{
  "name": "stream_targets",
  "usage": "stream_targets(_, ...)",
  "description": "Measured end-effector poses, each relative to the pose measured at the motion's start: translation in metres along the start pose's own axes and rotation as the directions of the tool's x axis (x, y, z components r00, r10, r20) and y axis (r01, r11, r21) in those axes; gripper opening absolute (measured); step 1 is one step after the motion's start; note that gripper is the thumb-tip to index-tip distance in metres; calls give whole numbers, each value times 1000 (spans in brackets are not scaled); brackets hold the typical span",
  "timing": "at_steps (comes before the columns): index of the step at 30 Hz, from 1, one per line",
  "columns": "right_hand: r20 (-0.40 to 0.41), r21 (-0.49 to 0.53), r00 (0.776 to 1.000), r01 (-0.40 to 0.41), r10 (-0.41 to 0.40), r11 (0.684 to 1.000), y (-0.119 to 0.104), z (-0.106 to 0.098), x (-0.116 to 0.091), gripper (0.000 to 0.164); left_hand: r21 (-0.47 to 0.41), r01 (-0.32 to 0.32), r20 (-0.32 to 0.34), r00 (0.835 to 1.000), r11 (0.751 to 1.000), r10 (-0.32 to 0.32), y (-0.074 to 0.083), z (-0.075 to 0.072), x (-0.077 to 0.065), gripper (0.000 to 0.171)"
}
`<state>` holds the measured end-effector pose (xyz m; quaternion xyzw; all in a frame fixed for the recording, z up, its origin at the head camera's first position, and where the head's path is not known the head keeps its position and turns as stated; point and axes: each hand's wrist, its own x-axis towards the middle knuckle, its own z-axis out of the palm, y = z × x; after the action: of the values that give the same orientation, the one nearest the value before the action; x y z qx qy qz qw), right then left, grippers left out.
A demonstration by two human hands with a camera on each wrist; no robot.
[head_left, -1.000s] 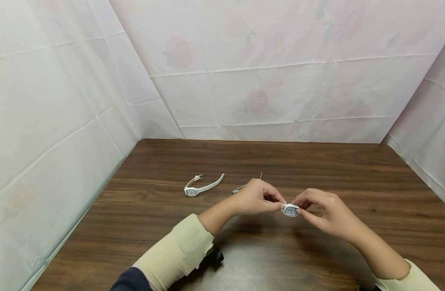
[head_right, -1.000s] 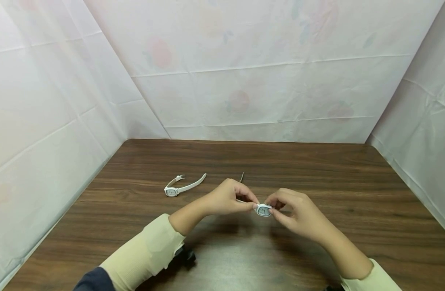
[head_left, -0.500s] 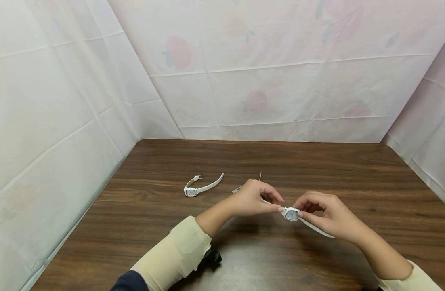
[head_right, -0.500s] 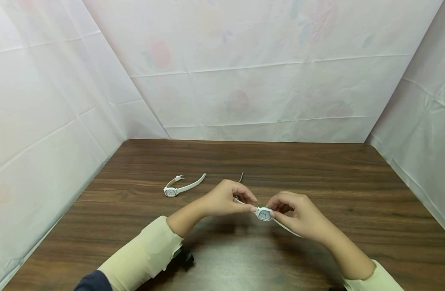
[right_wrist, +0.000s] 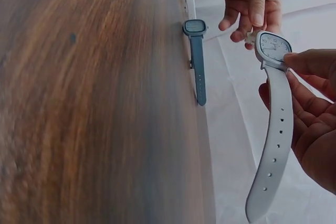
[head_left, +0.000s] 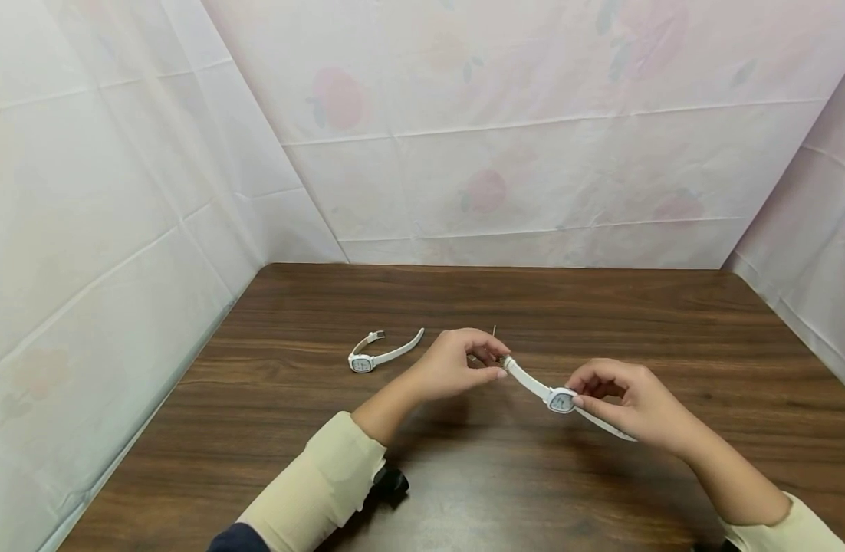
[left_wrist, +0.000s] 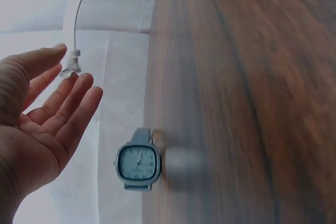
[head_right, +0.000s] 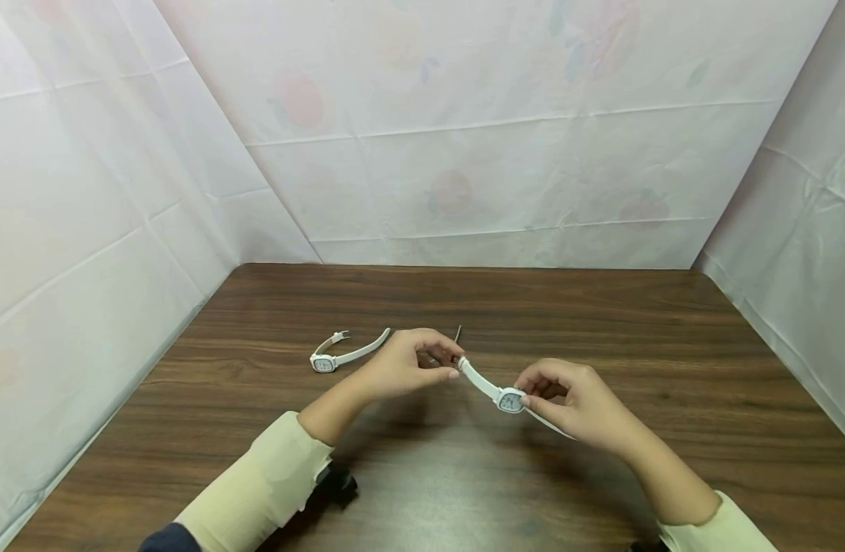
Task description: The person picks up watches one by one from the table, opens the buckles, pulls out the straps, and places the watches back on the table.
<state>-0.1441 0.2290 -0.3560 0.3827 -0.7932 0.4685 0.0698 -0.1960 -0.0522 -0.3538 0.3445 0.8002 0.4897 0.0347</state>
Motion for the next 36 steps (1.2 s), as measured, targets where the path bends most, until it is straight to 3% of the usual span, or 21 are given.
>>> stream_targets(9, -58, -34, 996, -63, 61, 997, 7, -4, -4, 29, 90, -14, -97, 995, 996, 23, -5, -15, -14, 15)
stream_targets(19, -112, -92, 986, -134, 123, 987, 16, -10, -4, 18, 118, -10, -57, 998, 993, 17, -7, -35, -41, 24)
stream_targets(27, -139, -179, 980, -168, 144, 969, 23, -13, -5, 21, 184, -22, -103, 994, 983, 42, -10, -48, -62, 26)
stream_targets(36, -153, -280, 977, -188, 150, 941, 33, -19, -3, 20, 292, -36, -164, 983, 956, 87, -7, -62, -74, 26)
